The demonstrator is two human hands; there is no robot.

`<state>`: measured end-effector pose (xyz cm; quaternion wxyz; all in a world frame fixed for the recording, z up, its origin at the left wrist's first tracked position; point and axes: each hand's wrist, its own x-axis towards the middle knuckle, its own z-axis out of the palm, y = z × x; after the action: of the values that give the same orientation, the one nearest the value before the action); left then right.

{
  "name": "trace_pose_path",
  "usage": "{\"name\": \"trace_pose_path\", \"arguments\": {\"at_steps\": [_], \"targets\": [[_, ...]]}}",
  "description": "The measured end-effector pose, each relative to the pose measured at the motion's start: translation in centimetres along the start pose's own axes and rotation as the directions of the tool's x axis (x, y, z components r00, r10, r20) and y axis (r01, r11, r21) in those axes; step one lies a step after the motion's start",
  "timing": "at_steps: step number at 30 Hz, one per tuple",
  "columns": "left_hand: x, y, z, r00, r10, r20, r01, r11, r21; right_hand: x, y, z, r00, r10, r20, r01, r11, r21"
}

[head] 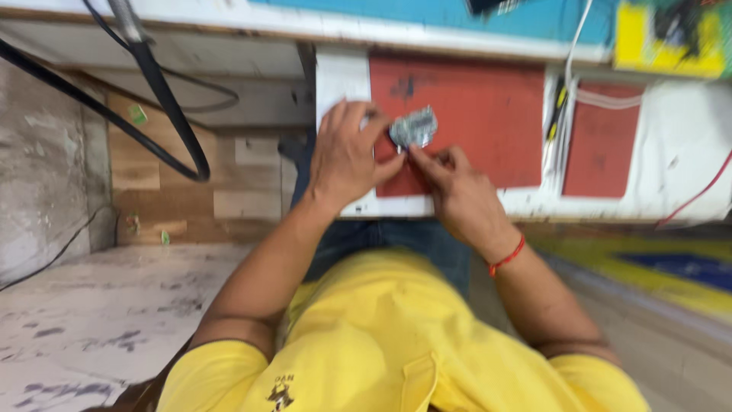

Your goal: The person uses a hot air gun to heat a small circuit board placed on a red mat. They then use a purple-handled tool to scrape and clean the surface of the board, repeating the heating and scraping process multiple times.

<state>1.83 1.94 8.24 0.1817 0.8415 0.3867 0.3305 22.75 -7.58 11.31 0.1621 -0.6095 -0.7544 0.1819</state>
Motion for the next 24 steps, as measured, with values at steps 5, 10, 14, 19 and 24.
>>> {"name": "trace_pose_path", "arguments": {"at_steps": [5,10,14,19,24], "targets": [[-0.9,-0.4,0.3,1.000,0.007,-0.001,-0.007,0.999,-0.042,-0.2,0.2,0.1,0.987,0.106,-0.124,-0.111,0.993,-0.032],[-0.2,0.0,-0.4,1.000,0.004,-0.004,-0.004,0.998,-0.060,0.9,-0.8,-0.2,0.984,0.153,-0.089,-0.158,0.986,-0.052],[0.0,0.2,-0.7,1.000,-0.004,-0.008,0.004,0.997,-0.072,1.4,-1.1,-0.3,0.996,0.080,-0.029,-0.081,0.997,-0.020],[-0.3,-0.3,-0.4,1.000,0.001,-0.013,-0.002,0.996,-0.085,1.2,-0.7,0.1,0.991,0.101,-0.082,-0.106,0.993,-0.060],[-0.4,-0.5,-0.2,0.999,0.021,-0.027,-0.023,0.997,-0.074,1.1,-0.7,0.4,0.987,0.116,-0.110,-0.125,0.989,-0.083]]}}
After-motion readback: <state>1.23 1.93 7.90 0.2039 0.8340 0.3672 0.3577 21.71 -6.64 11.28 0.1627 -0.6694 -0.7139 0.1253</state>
